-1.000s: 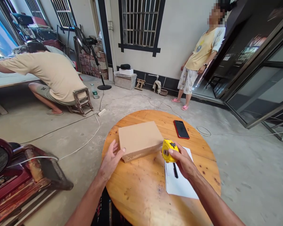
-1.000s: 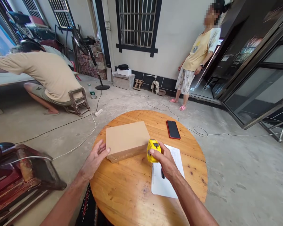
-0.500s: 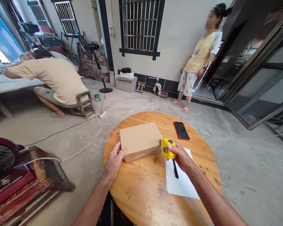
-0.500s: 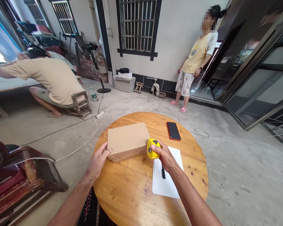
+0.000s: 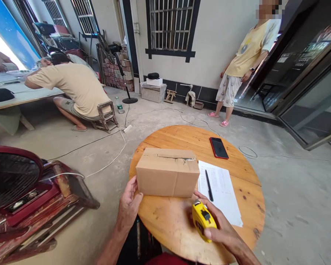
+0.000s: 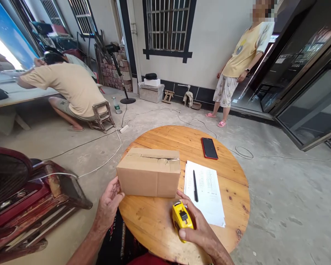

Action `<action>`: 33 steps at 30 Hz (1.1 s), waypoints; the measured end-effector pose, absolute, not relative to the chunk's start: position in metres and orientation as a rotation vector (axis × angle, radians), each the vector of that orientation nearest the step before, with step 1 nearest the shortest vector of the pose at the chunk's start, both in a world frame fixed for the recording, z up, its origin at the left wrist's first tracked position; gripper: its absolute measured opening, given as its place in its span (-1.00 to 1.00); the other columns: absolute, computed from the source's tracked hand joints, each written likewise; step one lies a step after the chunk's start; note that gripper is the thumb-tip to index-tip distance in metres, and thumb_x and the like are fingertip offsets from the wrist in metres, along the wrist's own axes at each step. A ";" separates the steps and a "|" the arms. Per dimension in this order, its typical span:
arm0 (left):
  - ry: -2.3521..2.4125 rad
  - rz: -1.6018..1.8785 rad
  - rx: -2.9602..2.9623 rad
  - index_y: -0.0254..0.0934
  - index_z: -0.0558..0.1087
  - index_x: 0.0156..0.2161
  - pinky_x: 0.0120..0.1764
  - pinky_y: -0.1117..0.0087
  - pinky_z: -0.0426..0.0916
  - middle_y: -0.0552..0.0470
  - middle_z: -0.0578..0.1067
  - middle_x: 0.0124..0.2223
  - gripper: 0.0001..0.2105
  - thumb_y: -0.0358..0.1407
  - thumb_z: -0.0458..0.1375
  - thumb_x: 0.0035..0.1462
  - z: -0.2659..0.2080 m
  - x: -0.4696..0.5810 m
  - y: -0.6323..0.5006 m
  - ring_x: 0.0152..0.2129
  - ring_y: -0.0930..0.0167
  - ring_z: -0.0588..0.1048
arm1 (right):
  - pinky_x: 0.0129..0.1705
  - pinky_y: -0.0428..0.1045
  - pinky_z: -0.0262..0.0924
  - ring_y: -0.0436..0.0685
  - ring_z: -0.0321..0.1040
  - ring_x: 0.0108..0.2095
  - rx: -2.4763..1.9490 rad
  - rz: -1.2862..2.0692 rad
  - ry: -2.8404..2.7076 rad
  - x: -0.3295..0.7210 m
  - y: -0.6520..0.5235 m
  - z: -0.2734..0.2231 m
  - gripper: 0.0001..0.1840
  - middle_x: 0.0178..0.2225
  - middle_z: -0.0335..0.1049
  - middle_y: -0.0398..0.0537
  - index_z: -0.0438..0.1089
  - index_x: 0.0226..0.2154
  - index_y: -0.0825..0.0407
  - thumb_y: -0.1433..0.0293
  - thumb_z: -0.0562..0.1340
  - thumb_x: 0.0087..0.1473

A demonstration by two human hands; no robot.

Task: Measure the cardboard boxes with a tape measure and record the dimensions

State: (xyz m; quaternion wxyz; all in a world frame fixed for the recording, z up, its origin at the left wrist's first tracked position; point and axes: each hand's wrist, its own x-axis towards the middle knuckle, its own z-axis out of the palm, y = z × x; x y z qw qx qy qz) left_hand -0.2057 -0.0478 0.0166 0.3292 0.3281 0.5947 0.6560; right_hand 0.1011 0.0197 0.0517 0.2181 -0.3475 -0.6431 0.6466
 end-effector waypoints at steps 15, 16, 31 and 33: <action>1.633 1.791 0.931 -0.20 0.30 0.19 0.18 0.25 0.23 -0.08 0.40 0.14 -0.45 -0.23 0.23 0.07 0.017 -0.199 -0.072 0.12 0.24 0.36 | -0.04 0.14 0.21 0.32 0.37 -0.10 -0.828 2.120 -1.227 0.121 -0.016 0.065 -0.12 0.00 0.40 0.09 0.32 0.10 0.00 0.12 0.44 -0.33; 1.615 1.791 0.927 -0.20 0.31 0.18 0.18 0.24 0.23 -0.08 0.40 0.13 -0.47 -0.22 0.22 0.08 0.017 -0.199 -0.072 0.11 0.24 0.37 | -0.05 0.13 0.22 0.32 0.38 -0.10 -0.831 2.120 -1.203 0.121 -0.016 0.068 -0.14 0.04 0.37 0.09 0.33 0.08 -0.01 0.13 0.44 -0.34; 1.583 1.873 0.850 -0.23 0.29 0.21 0.17 0.25 0.24 -0.10 0.39 0.20 -0.45 -0.10 0.21 0.14 0.035 -0.200 -0.065 0.14 0.21 0.36 | 0.02 0.27 0.18 0.49 0.31 0.02 -1.063 1.571 -1.855 0.105 0.006 0.134 -0.10 0.04 0.40 0.10 0.32 0.16 -0.11 0.15 0.49 -0.28; 1.579 1.881 0.845 -0.24 0.27 0.21 0.16 0.28 0.26 -0.12 0.37 0.22 -0.43 -0.08 0.20 0.14 0.042 -0.201 -0.057 0.16 0.21 0.35 | 0.05 0.31 0.16 0.49 0.31 0.01 -1.115 1.205 -2.103 0.083 0.022 0.163 -0.07 0.07 0.40 0.05 0.27 0.21 -0.20 0.17 0.50 -0.26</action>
